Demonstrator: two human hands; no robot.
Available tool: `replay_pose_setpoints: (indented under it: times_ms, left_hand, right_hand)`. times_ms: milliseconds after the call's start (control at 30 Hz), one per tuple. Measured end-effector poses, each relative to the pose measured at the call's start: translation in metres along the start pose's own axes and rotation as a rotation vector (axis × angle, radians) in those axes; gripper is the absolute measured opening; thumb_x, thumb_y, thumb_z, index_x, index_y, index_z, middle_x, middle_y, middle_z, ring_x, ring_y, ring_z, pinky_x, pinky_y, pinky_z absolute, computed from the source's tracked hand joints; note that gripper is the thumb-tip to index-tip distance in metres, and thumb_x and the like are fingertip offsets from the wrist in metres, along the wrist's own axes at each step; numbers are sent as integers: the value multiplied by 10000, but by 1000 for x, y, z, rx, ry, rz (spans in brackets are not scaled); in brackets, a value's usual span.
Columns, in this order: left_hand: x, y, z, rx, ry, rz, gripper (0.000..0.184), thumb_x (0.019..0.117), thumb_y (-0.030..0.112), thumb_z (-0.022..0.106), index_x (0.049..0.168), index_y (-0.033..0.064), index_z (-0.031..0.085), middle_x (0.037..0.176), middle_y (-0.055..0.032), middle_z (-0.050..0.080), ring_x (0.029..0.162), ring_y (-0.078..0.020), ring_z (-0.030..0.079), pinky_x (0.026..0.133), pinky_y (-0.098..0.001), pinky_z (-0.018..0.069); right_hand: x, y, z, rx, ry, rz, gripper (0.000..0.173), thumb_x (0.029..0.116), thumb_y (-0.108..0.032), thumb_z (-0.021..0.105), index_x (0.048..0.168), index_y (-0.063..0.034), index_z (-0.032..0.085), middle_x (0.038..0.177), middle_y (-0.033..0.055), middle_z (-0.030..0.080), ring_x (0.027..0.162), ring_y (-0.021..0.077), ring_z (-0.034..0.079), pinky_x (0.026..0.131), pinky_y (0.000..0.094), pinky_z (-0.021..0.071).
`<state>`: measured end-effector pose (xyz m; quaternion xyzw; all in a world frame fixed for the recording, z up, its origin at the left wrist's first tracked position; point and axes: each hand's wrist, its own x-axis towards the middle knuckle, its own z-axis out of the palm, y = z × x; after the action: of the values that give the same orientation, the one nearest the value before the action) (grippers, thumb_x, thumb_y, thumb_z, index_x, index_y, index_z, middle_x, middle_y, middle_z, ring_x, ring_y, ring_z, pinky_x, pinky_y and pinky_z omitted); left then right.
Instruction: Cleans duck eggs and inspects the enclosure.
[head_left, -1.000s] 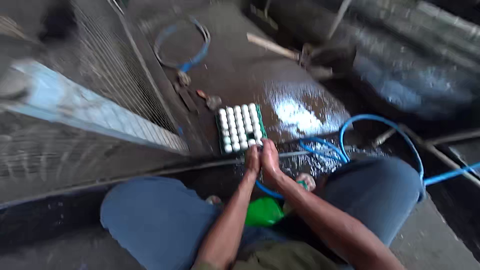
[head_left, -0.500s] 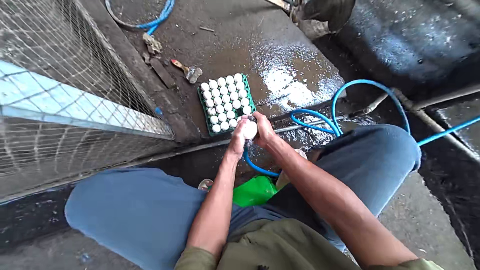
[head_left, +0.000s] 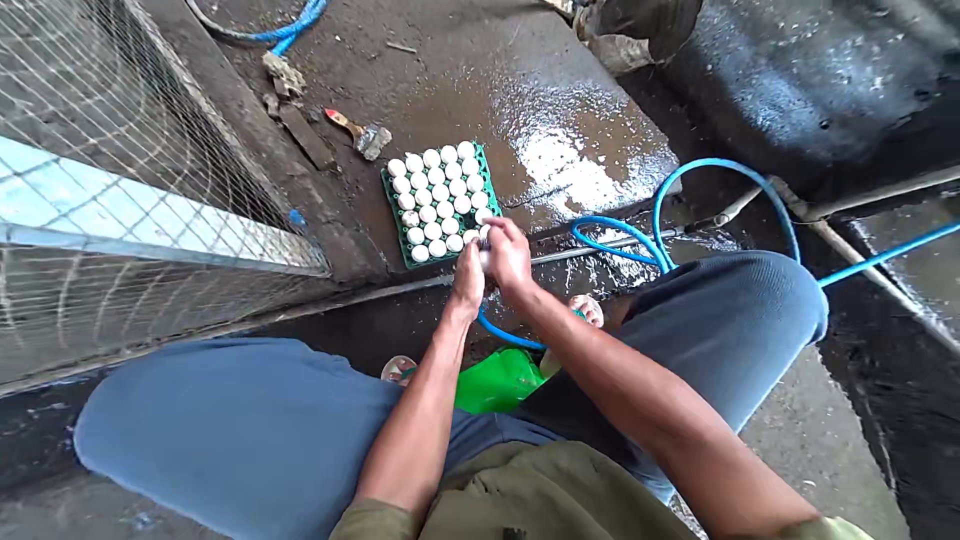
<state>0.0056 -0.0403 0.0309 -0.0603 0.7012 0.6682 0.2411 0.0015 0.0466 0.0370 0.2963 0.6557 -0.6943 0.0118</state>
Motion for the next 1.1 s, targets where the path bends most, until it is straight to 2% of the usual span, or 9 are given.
replay_pose_setpoints:
  times_ms: [167,300,433,567,633,700,800,967,1100]
  left_hand:
    - [14,-11,-4,-96,-68,84,400,1068,400,377,1368,143,436,1116,-53,599,925,-122,610,760,-350,548]
    - [8,-5,2,-23,-57,170,524,1112,402,221,1475,105,454,1450,-79,522,1287,-132,522,1088,-378,441]
    - [11,-4,9,79,56,105,506,1100,356,189,1226,66,584,978,-63,610,768,-109,569,630,-304,493]
    - [11,-5,1,75,15,176,479,1118,287,213,1297,-4,550,1214,-149,622,1102,-172,603,970,-396,497]
    - [12,-4,-5,52,-73,76,523,1103,396,170,1231,112,590,1000,-63,646,822,-110,608,706,-337,532]
    - [16,-5,-2,-119,-159,15,469,1079,430,185,1048,175,577,663,10,547,457,-57,450,389,-212,376]
    - [20,-8,-7,-211,-202,57,389,1055,358,289,1204,162,590,976,0,649,737,-68,596,621,-264,519]
    - [24,0,-4,-301,-145,-26,505,1094,525,217,1319,228,558,1054,30,672,850,-58,652,698,-268,571]
    - [30,-5,-6,-19,-21,-46,560,1091,503,224,1223,133,624,948,-65,643,723,-135,590,580,-326,503]
  right_hand:
    - [17,-7,-3,169,32,328,399,1050,-429,385,1227,-130,581,924,127,634,698,253,614,518,432,502]
    - [-1,-1,-1,-114,59,-180,428,1066,-199,345,1388,-11,556,1260,192,656,1154,267,639,966,486,519]
    - [18,5,-4,26,32,70,382,1062,-254,390,1338,-57,566,1162,149,654,1028,245,633,854,479,531]
    - [-10,4,3,-49,55,-102,378,1063,-231,388,1324,-48,592,1151,163,669,1007,250,647,821,481,531]
    - [8,5,-1,58,79,-67,400,1031,-167,442,1381,1,537,1200,175,674,1045,223,662,879,427,552]
    - [29,4,-7,287,71,184,422,1037,-175,441,1441,-53,421,1133,149,638,957,215,650,810,403,563]
    - [29,-9,-9,434,3,311,336,1091,-296,360,1326,-103,504,1038,111,677,892,219,688,750,407,585]
    - [13,-6,-4,-129,17,-320,433,1024,-108,338,1374,-8,571,1233,148,700,1119,199,666,926,413,537]
    - [28,2,-1,59,-4,52,444,1076,-160,302,1497,-109,433,1261,168,655,1082,241,653,882,451,545]
